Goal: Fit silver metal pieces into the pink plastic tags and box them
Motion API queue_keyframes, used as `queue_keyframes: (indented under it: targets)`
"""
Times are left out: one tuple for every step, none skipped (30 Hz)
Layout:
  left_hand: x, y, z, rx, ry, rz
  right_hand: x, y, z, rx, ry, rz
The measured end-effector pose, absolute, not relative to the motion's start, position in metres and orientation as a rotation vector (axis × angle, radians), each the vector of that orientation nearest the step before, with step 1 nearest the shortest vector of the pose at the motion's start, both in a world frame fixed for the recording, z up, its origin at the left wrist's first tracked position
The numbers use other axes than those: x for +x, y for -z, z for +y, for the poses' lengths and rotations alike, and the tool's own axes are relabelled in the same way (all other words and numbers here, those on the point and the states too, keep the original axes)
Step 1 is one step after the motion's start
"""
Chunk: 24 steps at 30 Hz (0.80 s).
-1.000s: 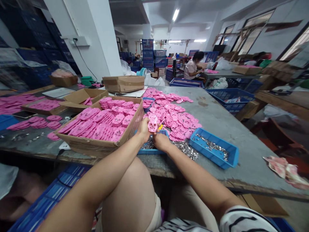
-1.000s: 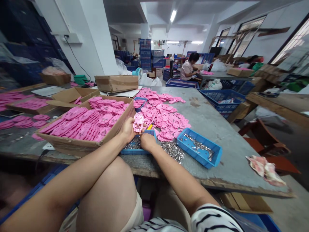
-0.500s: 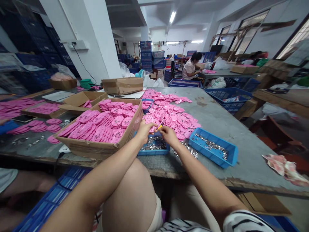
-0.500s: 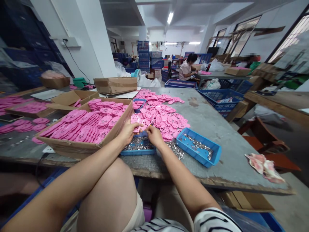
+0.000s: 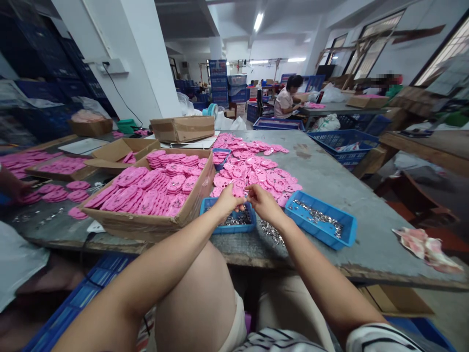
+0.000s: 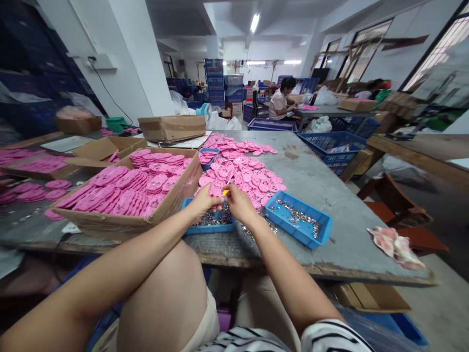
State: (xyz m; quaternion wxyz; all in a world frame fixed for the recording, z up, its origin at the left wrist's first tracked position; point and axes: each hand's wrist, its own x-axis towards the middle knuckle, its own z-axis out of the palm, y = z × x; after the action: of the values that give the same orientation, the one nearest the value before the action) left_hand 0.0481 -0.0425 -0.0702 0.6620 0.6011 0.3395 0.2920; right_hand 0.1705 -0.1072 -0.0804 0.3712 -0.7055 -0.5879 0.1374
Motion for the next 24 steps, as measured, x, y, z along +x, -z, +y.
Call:
queue_keyframes:
  targets:
    - [0.048, 0.069, -0.043, 1.359, -0.658, 0.765, 0.171, 0.077, -0.109, -1.828, -0.334, -1.545]
    - [0.047, 0.068, -0.043, 1.357, -0.656, 0.761, 0.171, 0.074, -0.11, -1.84, -0.324, -1.578]
    - [0.047, 0.067, -0.043, 1.357, -0.651, 0.757, 0.172, 0.071, -0.111, -1.846, -0.322, -1.604]
    - [0.047, 0.066, -0.043, 1.36, -0.643, 0.749, 0.173, 0.069, -0.112, -1.843, -0.329, -1.628]
    - [0.046, 0.066, -0.043, 1.365, -0.633, 0.742, 0.174, 0.068, -0.112, -1.832, -0.345, -1.645]
    - [0.046, 0.065, -0.042, 1.37, -0.627, 0.738, 0.175, 0.067, -0.112, -1.815, -0.368, -1.651]
    - [0.046, 0.065, -0.042, 1.374, -0.622, 0.736, 0.176, 0.067, -0.112, -1.793, -0.397, -1.648]
    - [0.046, 0.065, -0.042, 1.374, -0.621, 0.737, 0.177, 0.068, -0.112, -1.769, -0.422, -1.629]
    - [0.045, 0.065, -0.041, 1.369, -0.626, 0.738, 0.177, 0.07, -0.111, -1.746, -0.437, -1.595]
    - [0.045, 0.065, -0.041, 1.36, -0.634, 0.739, 0.177, 0.072, -0.11, -1.725, -0.446, -1.548]
    - [0.045, 0.066, -0.04, 1.349, -0.647, 0.741, 0.177, 0.075, -0.109, -1.707, -0.45, -1.488]
    - [0.045, 0.066, -0.04, 1.337, -0.662, 0.741, 0.176, 0.079, -0.108, -1.688, -0.452, -1.421]
    - [0.046, 0.066, -0.04, 1.324, -0.679, 0.74, 0.174, 0.082, -0.107, -1.668, -0.454, -1.351]
    - [0.046, 0.066, -0.039, 1.31, -0.7, 0.74, 0.173, 0.086, -0.105, -1.646, -0.462, -1.28]
    - [0.046, 0.066, -0.039, 1.295, -0.721, 0.742, 0.171, 0.089, -0.104, -1.619, -0.48, -1.212]
    - [0.047, 0.066, -0.039, 1.281, -0.743, 0.745, 0.17, 0.092, -0.103, -1.588, -0.512, -1.147]
    - [0.047, 0.066, -0.04, 1.27, -0.764, 0.746, 0.168, 0.094, -0.103, -1.548, -0.558, -1.09]
    - [0.048, 0.066, -0.04, 1.261, -0.784, 0.748, 0.167, 0.095, -0.102, -1.501, -0.615, -1.04]
    - [0.048, 0.066, -0.04, 1.255, -0.799, 0.751, 0.165, 0.096, -0.102, -1.447, -0.677, -0.996]
    - [0.048, 0.066, -0.041, 1.251, -0.81, 0.755, 0.164, 0.097, -0.102, -1.393, -0.734, -0.957]
    - [0.049, 0.066, -0.041, 1.247, -0.817, 0.758, 0.162, 0.097, -0.103, -1.344, -0.779, -0.923]
    - [0.049, 0.066, -0.042, 1.245, -0.822, 0.76, 0.161, 0.097, -0.103, -1.305, -0.811, -0.892]
    - [0.049, 0.066, -0.043, 1.244, -0.826, 0.761, 0.159, 0.096, -0.103, -1.278, -0.833, -0.864]
    - [0.049, 0.066, -0.043, 1.244, -0.829, 0.756, 0.159, 0.095, -0.104, -1.259, -0.851, -0.84]
